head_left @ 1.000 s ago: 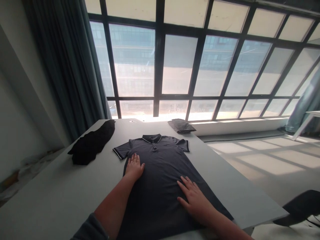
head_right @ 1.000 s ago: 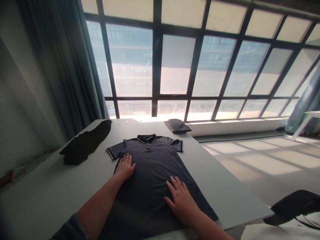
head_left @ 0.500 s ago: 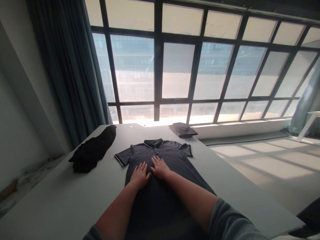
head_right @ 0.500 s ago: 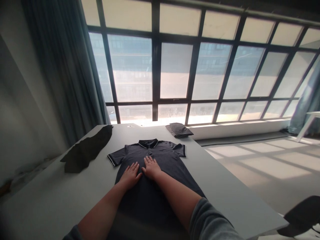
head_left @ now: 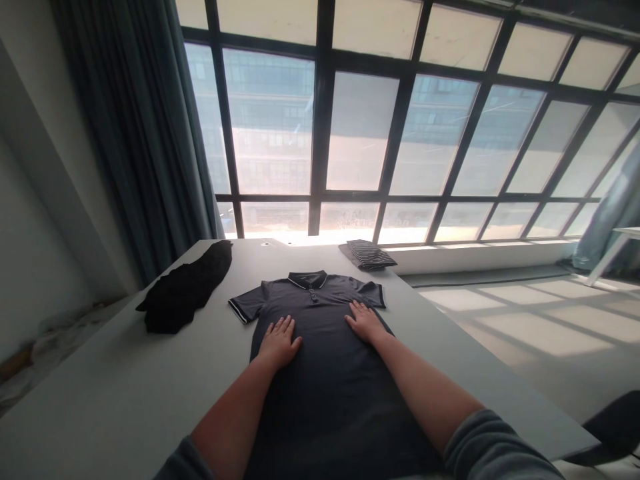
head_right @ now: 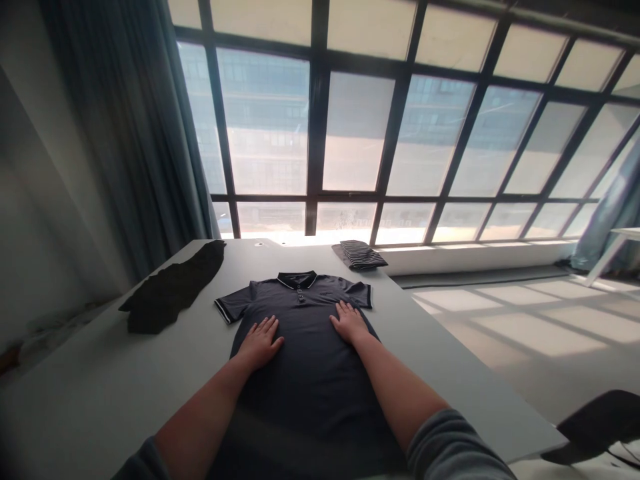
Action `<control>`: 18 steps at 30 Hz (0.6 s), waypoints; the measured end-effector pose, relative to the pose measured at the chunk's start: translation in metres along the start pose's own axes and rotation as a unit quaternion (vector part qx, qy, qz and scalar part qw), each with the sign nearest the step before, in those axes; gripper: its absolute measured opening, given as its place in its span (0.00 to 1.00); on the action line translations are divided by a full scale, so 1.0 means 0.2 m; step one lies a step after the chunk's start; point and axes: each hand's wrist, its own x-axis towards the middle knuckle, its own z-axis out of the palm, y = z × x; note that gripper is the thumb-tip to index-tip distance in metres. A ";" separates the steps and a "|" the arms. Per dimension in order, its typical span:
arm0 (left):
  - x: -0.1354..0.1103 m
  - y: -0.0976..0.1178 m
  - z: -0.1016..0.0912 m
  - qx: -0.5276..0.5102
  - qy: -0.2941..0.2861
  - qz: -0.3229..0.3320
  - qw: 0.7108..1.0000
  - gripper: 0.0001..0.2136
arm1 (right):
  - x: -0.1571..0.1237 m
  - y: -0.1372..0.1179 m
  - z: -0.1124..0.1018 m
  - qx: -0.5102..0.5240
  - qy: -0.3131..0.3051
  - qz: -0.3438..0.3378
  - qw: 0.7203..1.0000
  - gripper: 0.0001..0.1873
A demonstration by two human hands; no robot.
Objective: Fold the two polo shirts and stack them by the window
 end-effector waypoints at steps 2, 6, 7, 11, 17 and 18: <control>0.00 0.00 0.00 0.002 0.002 0.001 1.000 0.35 | 0.00 0.04 0.01 -0.004 0.005 0.010 1.000 0.42; 0.00 0.00 0.00 0.008 0.007 0.000 1.000 0.35 | -0.01 0.06 0.02 -0.005 0.009 0.012 1.000 0.42; 0.00 0.00 0.00 0.008 0.006 -0.001 1.000 0.35 | 0.00 0.06 0.02 -0.004 0.009 0.012 1.000 0.42; 0.00 0.00 0.00 0.008 0.005 -0.003 1.000 0.35 | 0.01 0.06 0.02 -0.002 0.005 0.011 1.000 0.42; 0.01 0.00 0.01 0.005 0.009 -0.001 1.000 0.35 | 0.01 0.05 0.04 0.004 0.011 0.011 1.000 0.43; 0.01 0.00 0.01 0.003 0.010 -0.001 1.000 0.34 | 0.01 0.06 0.04 0.005 0.018 0.009 1.000 0.42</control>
